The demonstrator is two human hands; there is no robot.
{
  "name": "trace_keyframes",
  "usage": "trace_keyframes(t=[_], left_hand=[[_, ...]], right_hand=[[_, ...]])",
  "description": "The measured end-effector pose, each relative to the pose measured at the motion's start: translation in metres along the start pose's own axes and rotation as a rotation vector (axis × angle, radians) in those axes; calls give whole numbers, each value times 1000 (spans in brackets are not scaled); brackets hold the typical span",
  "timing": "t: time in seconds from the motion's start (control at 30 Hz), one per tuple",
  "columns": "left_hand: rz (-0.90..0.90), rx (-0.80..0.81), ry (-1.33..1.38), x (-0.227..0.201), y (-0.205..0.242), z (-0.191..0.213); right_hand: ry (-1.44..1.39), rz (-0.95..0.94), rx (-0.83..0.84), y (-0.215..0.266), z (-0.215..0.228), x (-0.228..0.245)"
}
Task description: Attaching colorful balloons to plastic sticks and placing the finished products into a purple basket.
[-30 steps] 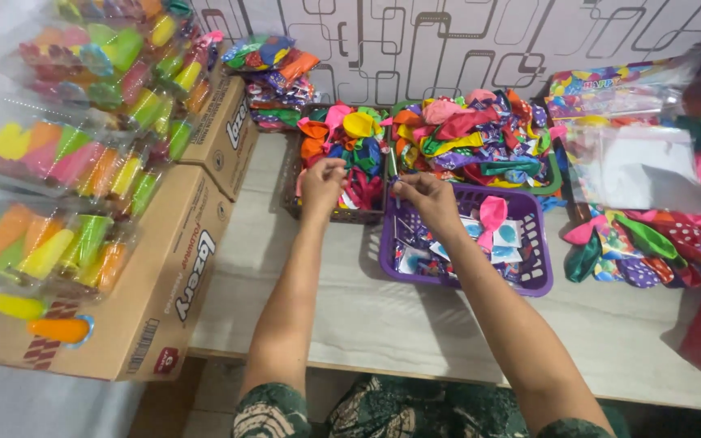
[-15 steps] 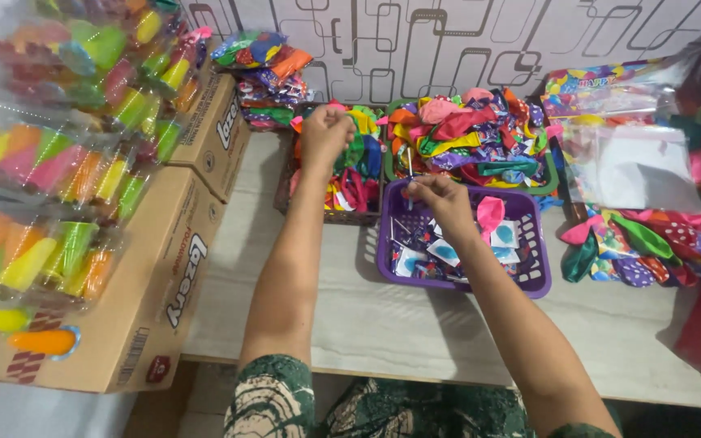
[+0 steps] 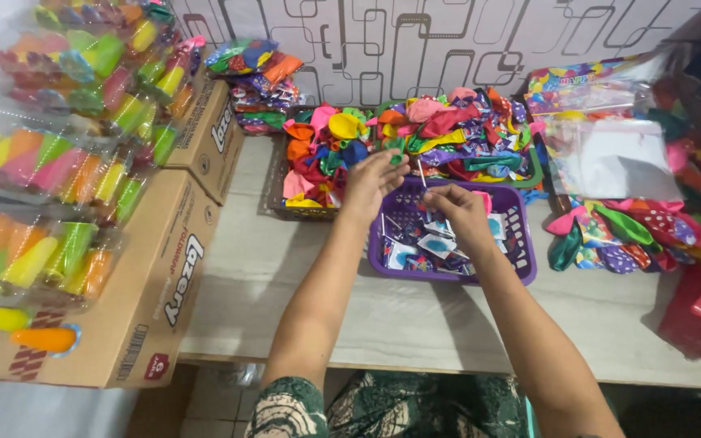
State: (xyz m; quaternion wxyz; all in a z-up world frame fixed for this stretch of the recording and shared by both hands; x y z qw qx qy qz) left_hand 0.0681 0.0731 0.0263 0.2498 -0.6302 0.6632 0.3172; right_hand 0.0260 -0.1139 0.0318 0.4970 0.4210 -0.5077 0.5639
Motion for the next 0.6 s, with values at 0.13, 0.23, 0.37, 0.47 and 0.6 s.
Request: trace_keyframes(t=[0.13,0.23,0.37,0.47,0.6], left_hand=[[29,-47,58,49,-11,10],[83,-105,144,74,-16,14],[86,-67,204,81,-7,5],[70,-29,150,79,7,-5],[50,38,102,88,7,-6]], right_hand=[[72,5,13,13,11,6],[124,-27,33,18,11,-4],[116,-58,35,19,13,-21],[125,-79,33,20,14,-23],[119,-64,27,16,17,-29]])
Point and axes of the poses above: each hand's wrist, its own y-axis away from the middle knuckle, its own z-axis out of the back of the hand, x = y × z, the point moved 8 cm from there along -y, towards the middle knuckle, and after that the axes turned 10 degrees about y, right-handed, at the moved point
